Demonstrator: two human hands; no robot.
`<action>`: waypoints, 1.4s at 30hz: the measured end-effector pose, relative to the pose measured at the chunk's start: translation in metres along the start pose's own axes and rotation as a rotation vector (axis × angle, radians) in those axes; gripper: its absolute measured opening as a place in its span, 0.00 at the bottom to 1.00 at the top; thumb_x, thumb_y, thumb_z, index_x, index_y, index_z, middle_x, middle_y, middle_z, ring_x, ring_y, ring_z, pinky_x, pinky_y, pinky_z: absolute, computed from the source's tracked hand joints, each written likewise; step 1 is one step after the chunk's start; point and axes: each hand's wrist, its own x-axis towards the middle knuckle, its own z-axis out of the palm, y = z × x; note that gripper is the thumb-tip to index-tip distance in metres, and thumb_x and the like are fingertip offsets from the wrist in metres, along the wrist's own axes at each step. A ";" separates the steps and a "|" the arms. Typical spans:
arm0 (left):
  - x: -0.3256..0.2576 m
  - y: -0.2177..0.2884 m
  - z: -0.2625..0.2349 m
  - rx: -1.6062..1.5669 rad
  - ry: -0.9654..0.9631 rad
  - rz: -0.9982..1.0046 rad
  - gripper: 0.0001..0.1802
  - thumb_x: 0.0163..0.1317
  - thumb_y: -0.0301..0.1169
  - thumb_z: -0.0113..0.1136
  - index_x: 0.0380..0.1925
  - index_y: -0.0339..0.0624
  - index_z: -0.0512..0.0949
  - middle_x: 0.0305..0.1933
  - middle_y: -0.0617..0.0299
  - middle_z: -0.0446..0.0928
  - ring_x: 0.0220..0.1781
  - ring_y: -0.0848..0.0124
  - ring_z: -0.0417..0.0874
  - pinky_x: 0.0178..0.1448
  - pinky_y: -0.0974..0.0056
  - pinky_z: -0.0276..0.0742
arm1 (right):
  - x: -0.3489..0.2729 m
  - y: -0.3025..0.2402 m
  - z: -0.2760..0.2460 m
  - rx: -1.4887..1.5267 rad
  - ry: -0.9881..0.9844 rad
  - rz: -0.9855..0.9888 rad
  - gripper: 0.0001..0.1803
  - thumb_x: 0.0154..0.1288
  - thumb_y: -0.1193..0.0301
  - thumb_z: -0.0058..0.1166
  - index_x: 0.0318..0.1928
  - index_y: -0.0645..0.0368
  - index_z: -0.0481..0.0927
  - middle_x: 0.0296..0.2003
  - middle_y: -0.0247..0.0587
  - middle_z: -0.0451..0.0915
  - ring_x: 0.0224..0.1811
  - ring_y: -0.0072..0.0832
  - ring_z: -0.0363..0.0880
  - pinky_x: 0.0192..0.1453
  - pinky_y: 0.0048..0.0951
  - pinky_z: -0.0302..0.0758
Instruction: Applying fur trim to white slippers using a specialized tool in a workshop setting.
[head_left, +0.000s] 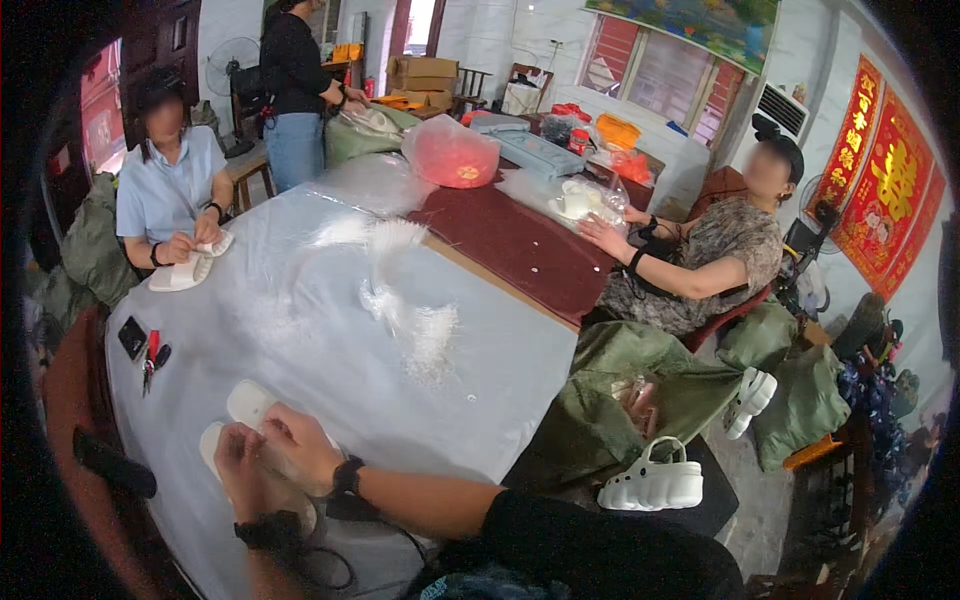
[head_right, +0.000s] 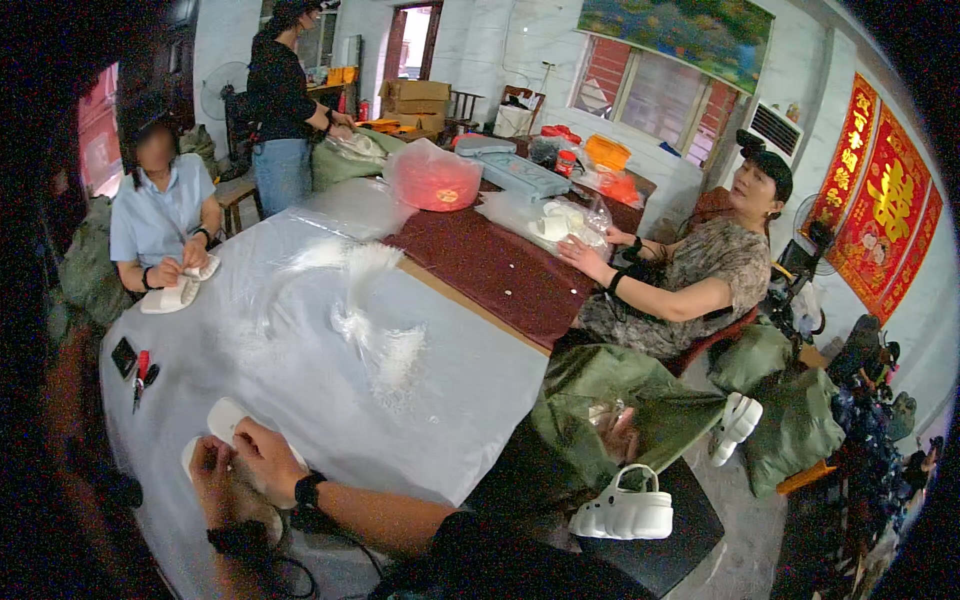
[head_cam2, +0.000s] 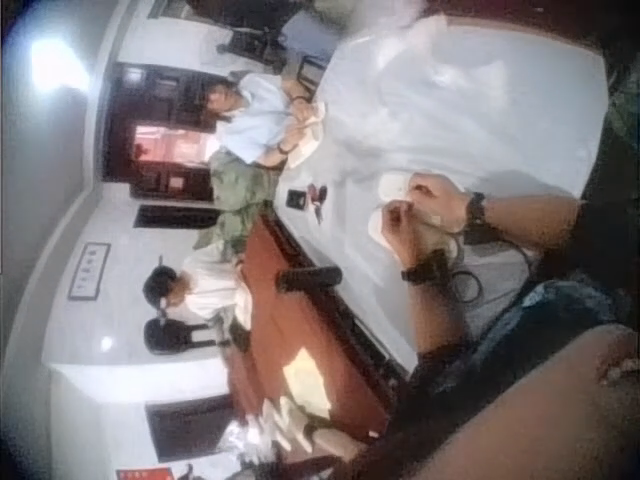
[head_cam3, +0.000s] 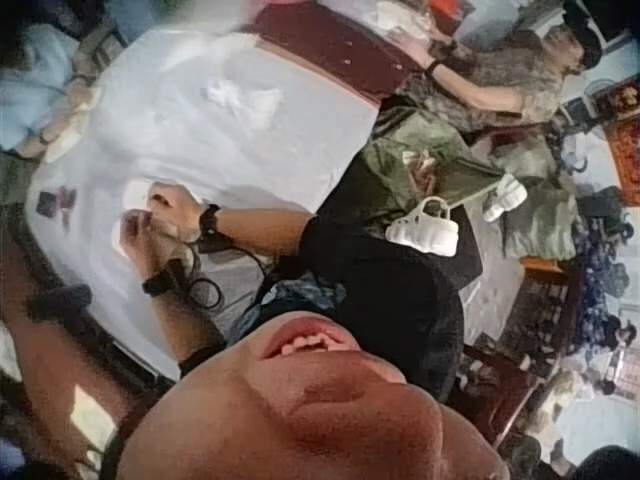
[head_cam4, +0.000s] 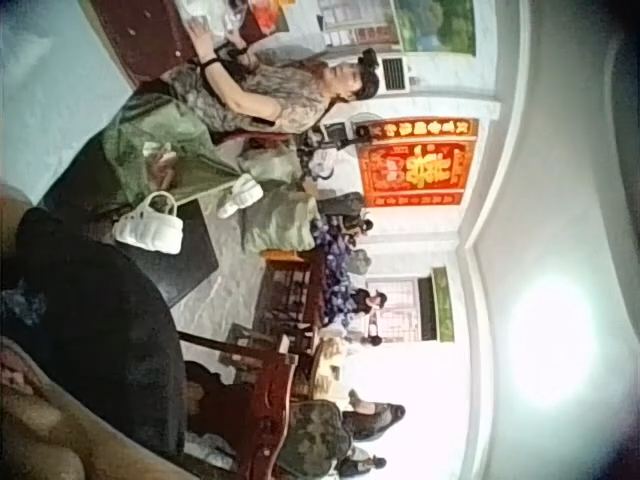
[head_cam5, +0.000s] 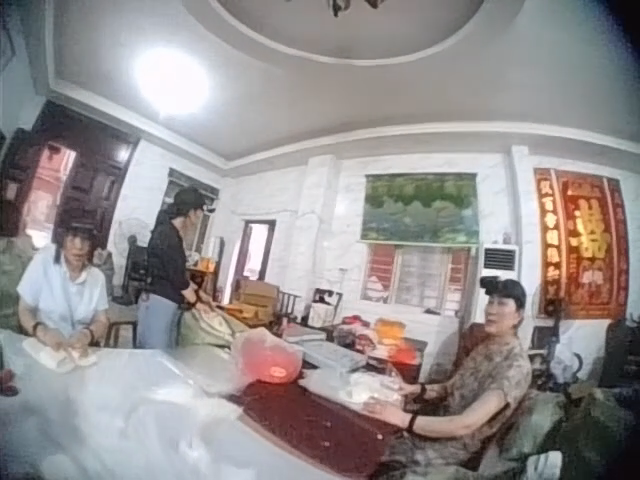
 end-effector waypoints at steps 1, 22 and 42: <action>0.001 0.005 0.002 0.006 0.007 0.001 0.03 0.65 0.22 0.56 0.32 0.38 0.72 0.31 0.68 0.72 0.37 0.77 0.73 0.45 0.72 0.70 | 0.000 -0.002 0.000 0.006 -0.006 -0.002 0.08 0.69 0.71 0.48 0.40 0.63 0.70 0.26 0.48 0.70 0.28 0.28 0.66 0.36 0.30 0.69; 0.003 0.013 0.013 -0.005 0.003 0.001 0.03 0.65 0.23 0.57 0.32 0.37 0.73 0.31 0.67 0.74 0.36 0.77 0.74 0.44 0.72 0.71 | 0.004 0.002 -0.011 -0.034 -0.023 -0.080 0.08 0.68 0.70 0.49 0.40 0.63 0.71 0.33 0.54 0.76 0.35 0.44 0.77 0.40 0.37 0.72; 0.113 0.203 -0.059 0.353 0.199 0.476 0.33 0.66 0.27 0.57 0.69 0.36 0.58 0.33 0.62 0.80 0.36 0.77 0.78 0.42 0.72 0.74 | 0.008 0.030 -0.008 -0.139 0.024 -0.076 0.08 0.69 0.69 0.50 0.35 0.61 0.74 0.26 0.33 0.76 0.27 0.20 0.72 0.34 0.24 0.71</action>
